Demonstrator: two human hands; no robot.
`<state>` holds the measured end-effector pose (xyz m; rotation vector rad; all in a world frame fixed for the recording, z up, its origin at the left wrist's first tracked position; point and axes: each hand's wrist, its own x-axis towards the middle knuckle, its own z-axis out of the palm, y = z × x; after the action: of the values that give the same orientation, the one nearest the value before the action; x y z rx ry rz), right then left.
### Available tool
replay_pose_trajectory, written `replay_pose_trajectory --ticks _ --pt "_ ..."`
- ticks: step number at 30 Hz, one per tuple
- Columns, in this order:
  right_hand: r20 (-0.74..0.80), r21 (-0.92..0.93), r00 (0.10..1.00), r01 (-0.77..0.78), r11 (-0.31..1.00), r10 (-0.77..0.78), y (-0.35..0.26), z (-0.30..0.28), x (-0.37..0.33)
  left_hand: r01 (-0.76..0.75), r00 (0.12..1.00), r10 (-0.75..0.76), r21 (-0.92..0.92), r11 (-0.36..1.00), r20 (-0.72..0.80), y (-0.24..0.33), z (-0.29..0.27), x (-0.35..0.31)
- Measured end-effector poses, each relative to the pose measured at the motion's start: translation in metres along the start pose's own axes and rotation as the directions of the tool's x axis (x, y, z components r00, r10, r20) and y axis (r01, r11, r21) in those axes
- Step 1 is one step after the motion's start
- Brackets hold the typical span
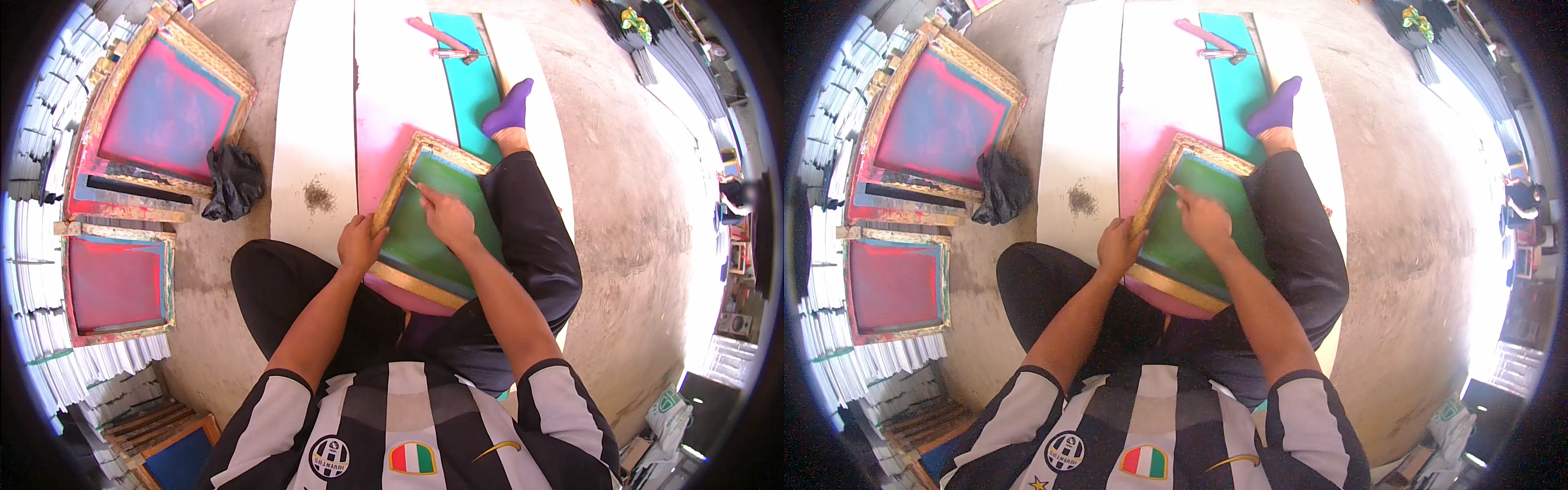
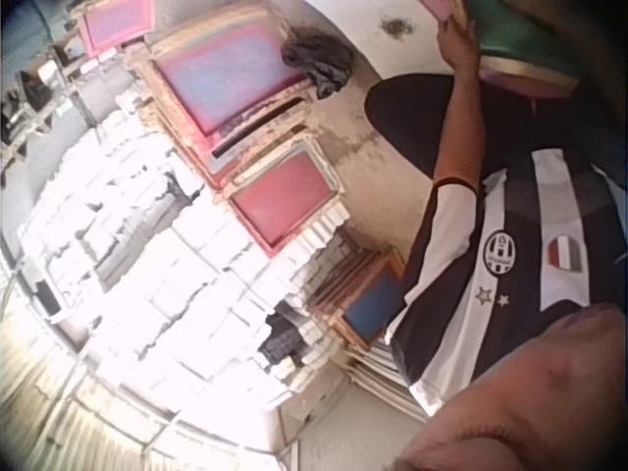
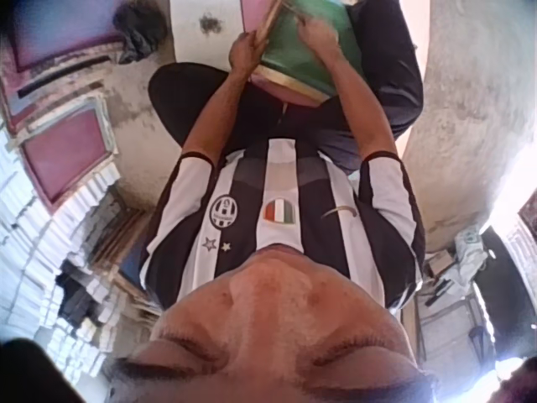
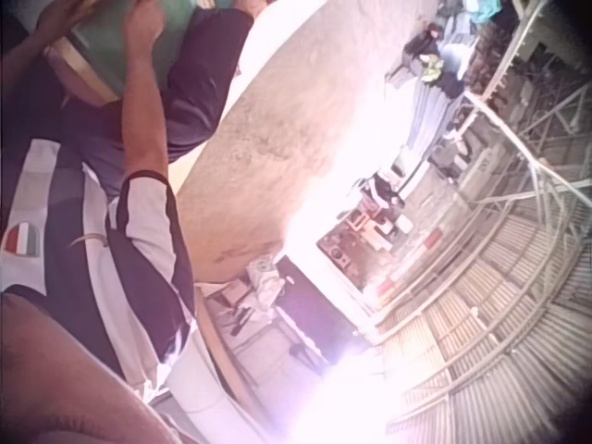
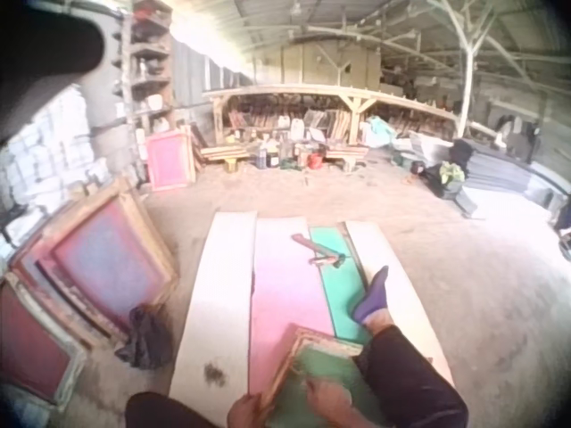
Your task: The person sits on the floor and uses a small metal tool to scrape or adjust the edge of a green screen printing frame. They repeatedly work along the frame's border, occasionally repositioning the frame and tool.
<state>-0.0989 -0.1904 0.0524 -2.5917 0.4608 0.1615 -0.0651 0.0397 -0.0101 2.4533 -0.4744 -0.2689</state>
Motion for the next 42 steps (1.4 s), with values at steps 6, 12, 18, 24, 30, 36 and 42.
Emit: replay_pose_trajectory --ticks 6,12,18,24,30,36,42 --pt "0.032 0.079 0.998 0.043 0.996 -0.046 0.014 0.042 -0.033 0.03 0.999 -0.03 0.009 1.0 0.012 0.009 -0.003 0.003" --pt "0.085 -0.023 0.993 0.083 0.996 -0.08 -0.005 0.038 -0.046 0.018 1.0 -0.018 -0.02 1.0 -0.004 0.001 0.0 0.003" --pt "0.085 -0.077 0.994 0.072 0.994 -0.065 -0.009 0.033 -0.048 0.036 0.999 -0.036 0.006 0.999 0.001 0.003 0.002 0.004" --pt "0.065 -0.068 0.996 0.071 0.995 -0.067 -0.008 0.034 -0.048 0.046 0.999 -0.046 0.015 0.999 0.026 0.007 -0.001 0.006" --pt "0.08 -0.07 0.995 0.06 0.996 -0.054 -0.012 0.029 -0.048 0.048 0.999 -0.048 -0.001 0.999 0.022 0.005 0.0 0.006" --pt "0.124 -0.073 0.992 0.036 0.997 -0.027 -0.015 0.024 -0.049 0.052 0.999 -0.052 -0.013 0.999 0.015 0.006 0.001 0.006" --pt "0.228 -0.097 0.973 -0.003 0.995 0.025 -0.027 0.012 -0.053 0.065 0.997 -0.065 0.013 0.998 0.035 0.008 0.0 0.008"
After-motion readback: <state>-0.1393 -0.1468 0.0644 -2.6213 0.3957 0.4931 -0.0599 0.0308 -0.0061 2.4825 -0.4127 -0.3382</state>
